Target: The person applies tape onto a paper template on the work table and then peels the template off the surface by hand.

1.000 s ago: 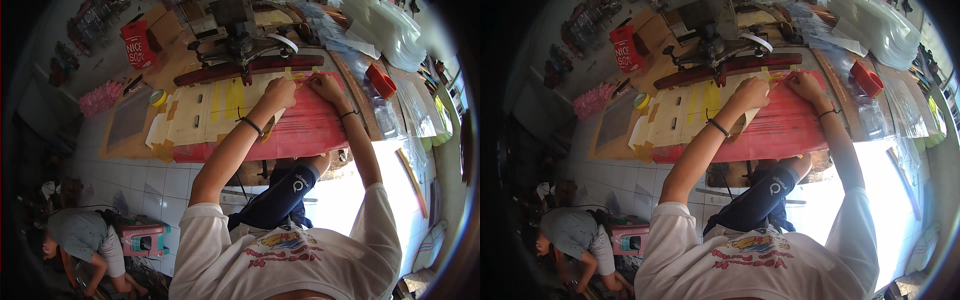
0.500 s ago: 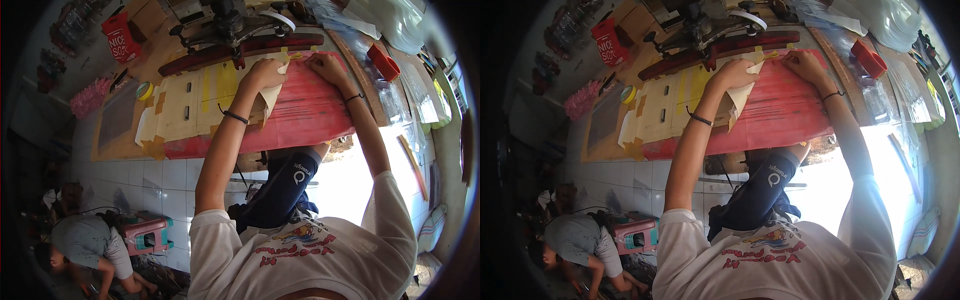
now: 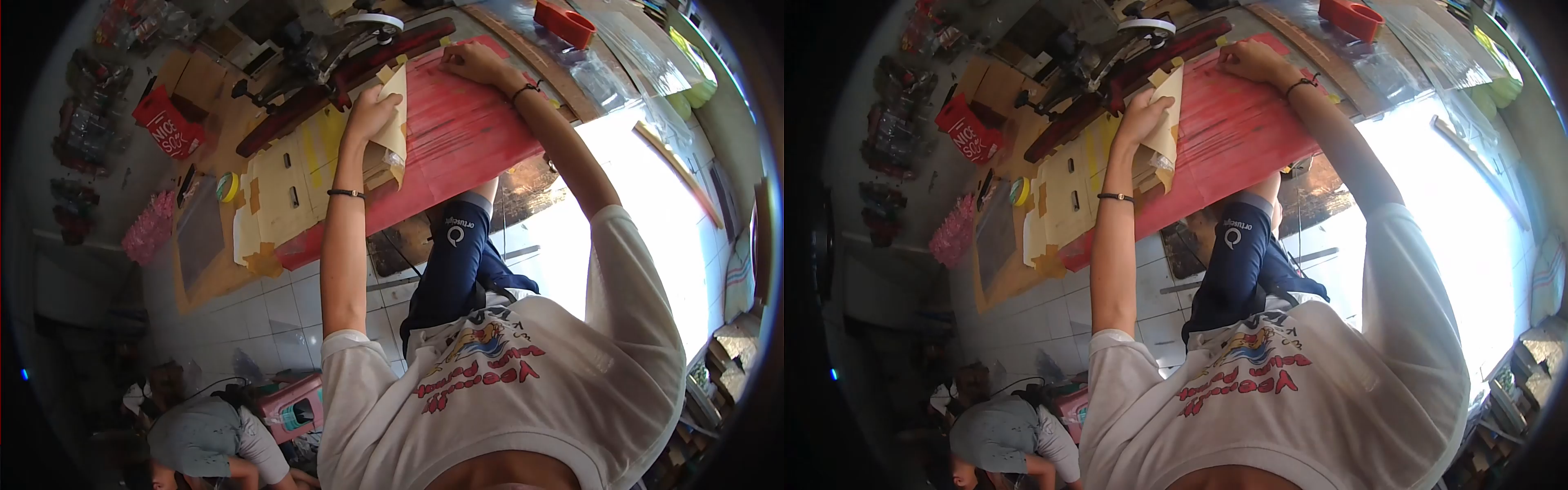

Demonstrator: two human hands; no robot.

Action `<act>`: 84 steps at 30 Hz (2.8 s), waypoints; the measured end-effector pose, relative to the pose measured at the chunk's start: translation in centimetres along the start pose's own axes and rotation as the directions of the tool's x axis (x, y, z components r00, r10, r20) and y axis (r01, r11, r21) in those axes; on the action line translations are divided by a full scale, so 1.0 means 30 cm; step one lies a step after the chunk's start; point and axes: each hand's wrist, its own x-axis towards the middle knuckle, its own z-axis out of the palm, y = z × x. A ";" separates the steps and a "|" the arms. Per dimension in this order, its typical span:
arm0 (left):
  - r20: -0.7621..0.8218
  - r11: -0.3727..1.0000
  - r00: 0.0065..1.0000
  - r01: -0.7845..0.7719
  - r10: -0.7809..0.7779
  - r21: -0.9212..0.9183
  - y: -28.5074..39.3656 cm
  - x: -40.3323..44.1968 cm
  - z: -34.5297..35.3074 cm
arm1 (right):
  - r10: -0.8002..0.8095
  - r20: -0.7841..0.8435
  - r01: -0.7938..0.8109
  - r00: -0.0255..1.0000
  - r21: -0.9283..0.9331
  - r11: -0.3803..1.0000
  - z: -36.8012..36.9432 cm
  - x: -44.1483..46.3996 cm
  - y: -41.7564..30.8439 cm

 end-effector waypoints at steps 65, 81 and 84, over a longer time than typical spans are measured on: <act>-0.023 0.226 0.964 -0.039 0.264 0.973 0.566 -0.529 0.196 | -0.063 0.072 0.065 0.995 -0.021 0.998 -0.013 0.026 0.011; -0.488 0.716 0.868 0.285 0.089 0.638 0.927 -1.020 -0.813 | -0.007 0.014 0.007 1.000 -0.031 0.999 -0.013 0.021 -0.016; -0.567 0.679 0.823 0.406 0.020 0.612 0.959 -1.082 -1.108 | -0.026 -0.016 0.025 1.000 -0.025 0.999 0.009 0.031 0.014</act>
